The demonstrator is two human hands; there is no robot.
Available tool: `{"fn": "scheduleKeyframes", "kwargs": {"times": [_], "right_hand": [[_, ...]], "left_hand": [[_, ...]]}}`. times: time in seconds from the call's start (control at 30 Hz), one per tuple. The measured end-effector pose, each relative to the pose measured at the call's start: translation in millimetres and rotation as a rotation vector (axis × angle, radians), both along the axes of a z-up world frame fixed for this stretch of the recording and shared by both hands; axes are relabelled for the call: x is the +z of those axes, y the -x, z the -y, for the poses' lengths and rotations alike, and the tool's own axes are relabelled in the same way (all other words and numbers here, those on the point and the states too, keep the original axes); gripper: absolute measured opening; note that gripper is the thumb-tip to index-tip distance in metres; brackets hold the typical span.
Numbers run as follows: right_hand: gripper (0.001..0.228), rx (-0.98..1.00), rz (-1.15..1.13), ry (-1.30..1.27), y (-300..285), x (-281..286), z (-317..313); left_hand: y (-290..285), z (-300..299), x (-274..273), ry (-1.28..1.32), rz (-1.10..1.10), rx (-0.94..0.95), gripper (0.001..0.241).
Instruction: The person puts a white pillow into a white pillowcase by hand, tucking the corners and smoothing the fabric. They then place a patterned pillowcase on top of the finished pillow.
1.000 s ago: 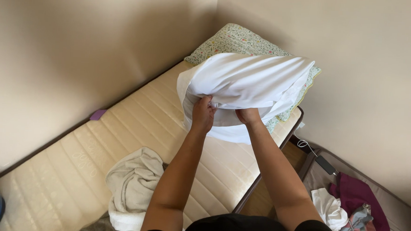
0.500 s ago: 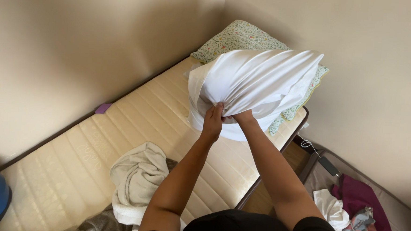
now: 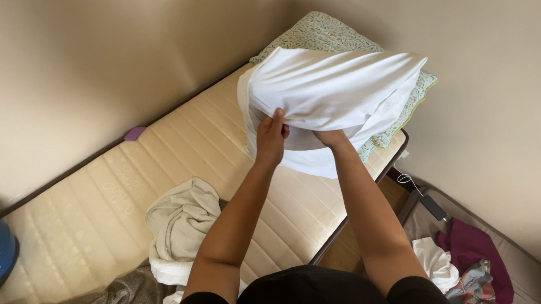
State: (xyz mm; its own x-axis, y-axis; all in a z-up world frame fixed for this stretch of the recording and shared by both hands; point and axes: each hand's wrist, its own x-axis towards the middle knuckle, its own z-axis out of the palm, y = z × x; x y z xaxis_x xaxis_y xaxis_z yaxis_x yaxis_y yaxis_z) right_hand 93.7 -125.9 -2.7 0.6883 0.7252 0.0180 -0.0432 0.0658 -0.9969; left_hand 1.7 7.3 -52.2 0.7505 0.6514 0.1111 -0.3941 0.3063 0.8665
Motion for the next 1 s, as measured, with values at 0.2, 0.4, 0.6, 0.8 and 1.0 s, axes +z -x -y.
{"fn": "scheduleKeyframes", "kwargs": {"times": [0.2,0.4,0.6,0.8,1.0], "right_hand": [[0.039,-0.049,-0.119,-0.110,9,20,2],[0.026,-0.207,-0.111,-0.099,8,11,4],[0.010,-0.236,-0.056,-0.042,-11,-34,-8],[0.015,-0.208,-0.159,-0.211,2,-19,-15],[0.023,-0.161,-0.288,-0.326,-20,-52,-16]], "left_hand": [[-24,-4,-1,0.219,0.128,-0.113,0.018],[-16,-14,9,0.374,0.123,-0.173,0.020],[5,-40,48,0.729,0.242,-0.270,0.025],[-24,-37,0,0.484,0.163,-0.178,0.018],[-36,-35,-34,0.196,-0.018,-0.072,0.009]]}}
